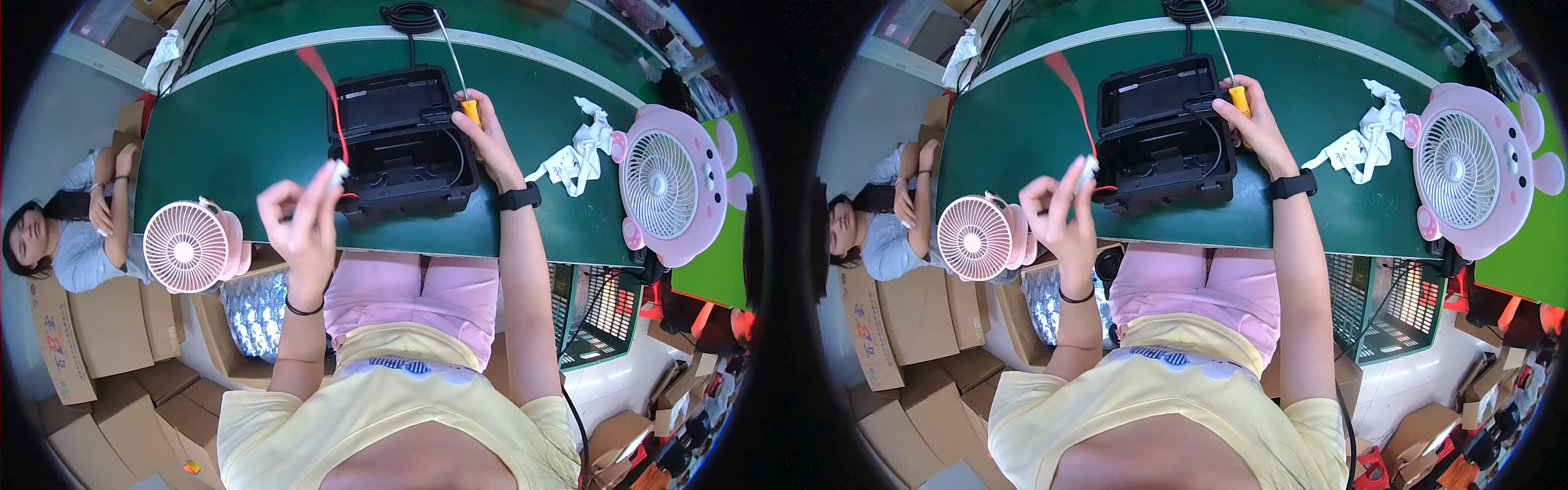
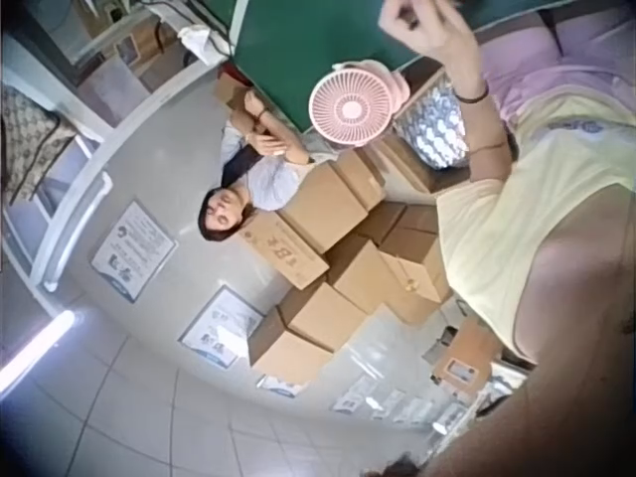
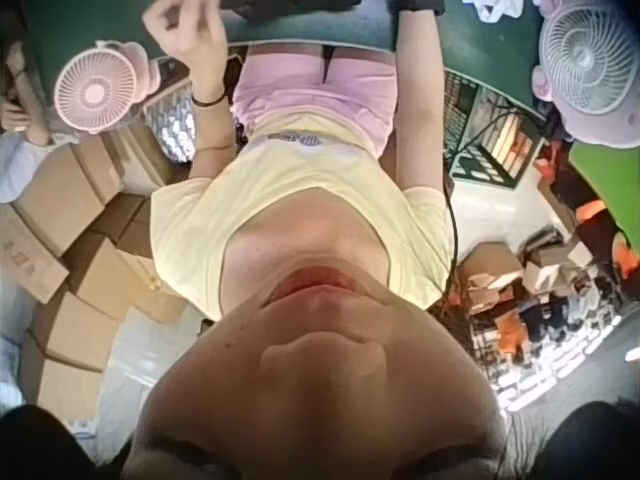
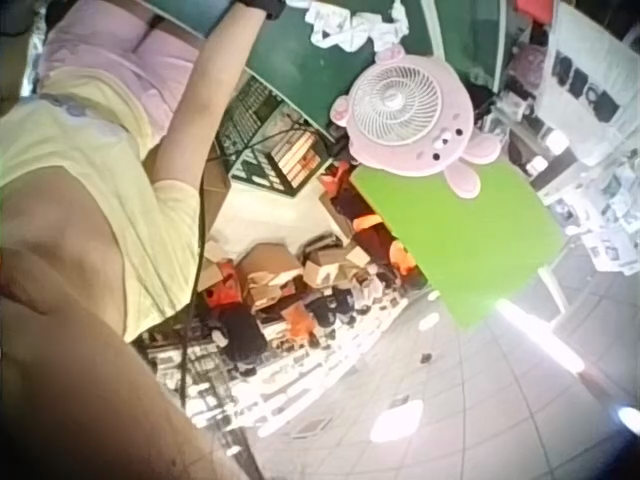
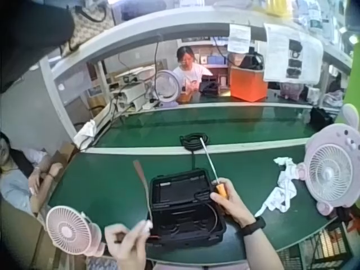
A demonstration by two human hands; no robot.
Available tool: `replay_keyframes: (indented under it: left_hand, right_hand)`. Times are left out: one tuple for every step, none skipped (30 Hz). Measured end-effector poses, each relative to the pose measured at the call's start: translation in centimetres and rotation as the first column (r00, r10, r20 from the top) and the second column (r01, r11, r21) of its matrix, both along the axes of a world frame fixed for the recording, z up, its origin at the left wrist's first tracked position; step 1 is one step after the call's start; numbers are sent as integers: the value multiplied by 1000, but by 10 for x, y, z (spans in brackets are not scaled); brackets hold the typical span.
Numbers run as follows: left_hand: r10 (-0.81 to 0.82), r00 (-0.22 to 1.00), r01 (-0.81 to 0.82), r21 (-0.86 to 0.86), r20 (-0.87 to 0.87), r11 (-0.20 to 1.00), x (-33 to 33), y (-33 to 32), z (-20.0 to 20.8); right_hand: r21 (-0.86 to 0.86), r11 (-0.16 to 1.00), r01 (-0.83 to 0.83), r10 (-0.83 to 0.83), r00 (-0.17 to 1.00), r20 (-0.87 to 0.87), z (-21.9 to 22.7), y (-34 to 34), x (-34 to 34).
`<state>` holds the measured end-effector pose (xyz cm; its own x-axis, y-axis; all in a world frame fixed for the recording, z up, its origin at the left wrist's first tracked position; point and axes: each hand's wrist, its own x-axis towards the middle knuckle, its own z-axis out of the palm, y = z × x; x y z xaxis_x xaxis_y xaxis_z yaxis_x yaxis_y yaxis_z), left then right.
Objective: Assembling and inspecting electronic components inside protective boxes using a manual screwdriver.
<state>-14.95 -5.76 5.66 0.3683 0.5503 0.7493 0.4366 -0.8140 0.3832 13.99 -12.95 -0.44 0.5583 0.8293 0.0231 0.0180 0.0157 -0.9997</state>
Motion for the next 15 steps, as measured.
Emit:
replay_keyframes:
  left_hand:
    - [-8, 1000, 8, -14, -11, 1000, 4, 4, 3]
    - [-16, 1000, 16, -27, -21, 1000, 7, 7, 4]
    - [-15, 997, 16, 7, -81, 1000, 8, 9, 6]
    - [-15, 997, 16, 6, -82, 1000, 10, 8, 8]
    - [-23, 991, 23, 3, -133, 1000, 13, 6, 13]
    - [-31, 982, 31, -1, -184, 1000, 15, 4, 17]
    - [-55, 976, 51, -27, -210, 998, 16, 3, 21]
    - [-92, 972, 73, -93, -218, 993, 17, 0, 24]
    - [-129, 966, 95, -158, -224, 983, 17, -4, 25]
    - [-137, 957, 99, -154, -256, 983, 18, -8, 26]
    - [-138, 952, 100, -147, -275, 984, 19, -10, 26]
    - [-138, 946, 100, -141, -293, 985, 20, -12, 26]
    - [-137, 946, 98, -141, -295, 985, 20, -15, 26]
    - [-142, 922, 90, -157, -361, 984, 20, -17, 26]
    - [-147, 893, 81, -171, -426, 982, 20, -19, 26]
  right_hand:
    - [-1, 1000, -3, 3, 1000, 1, -2, 1, 1]
    - [14, 1000, 3, -3, 1000, 17, -4, 2, 2]
    - [29, 1000, 8, -9, 999, 33, -6, 3, 3]
    - [28, 1000, 8, -9, 999, 33, -6, 1, 4]
    - [74, 997, -8, 7, 1000, 21, -6, 0, 5]
    - [120, 992, -23, 22, 1000, 11, -6, -2, 7]
    - [119, 992, -38, 41, 999, -22, -2, -4, 9]
    - [119, 992, -35, 38, 999, -24, 1, -7, 6]
    - [186, 980, -74, 84, 995, -49, 3, -10, 1]
    - [253, 960, -116, 138, 988, -70, 5, -10, -1]
    - [284, 949, -137, 166, 983, -82, 5, -9, -1]
    - [284, 949, -139, 168, 982, -82, 6, -8, -2]
    - [328, 935, -138, 168, 984, -64, 8, -6, -3]
    - [370, 919, -138, 167, 985, -47, 9, -5, -4]
    - [371, 918, -138, 168, 985, -49, 9, -7, -2]
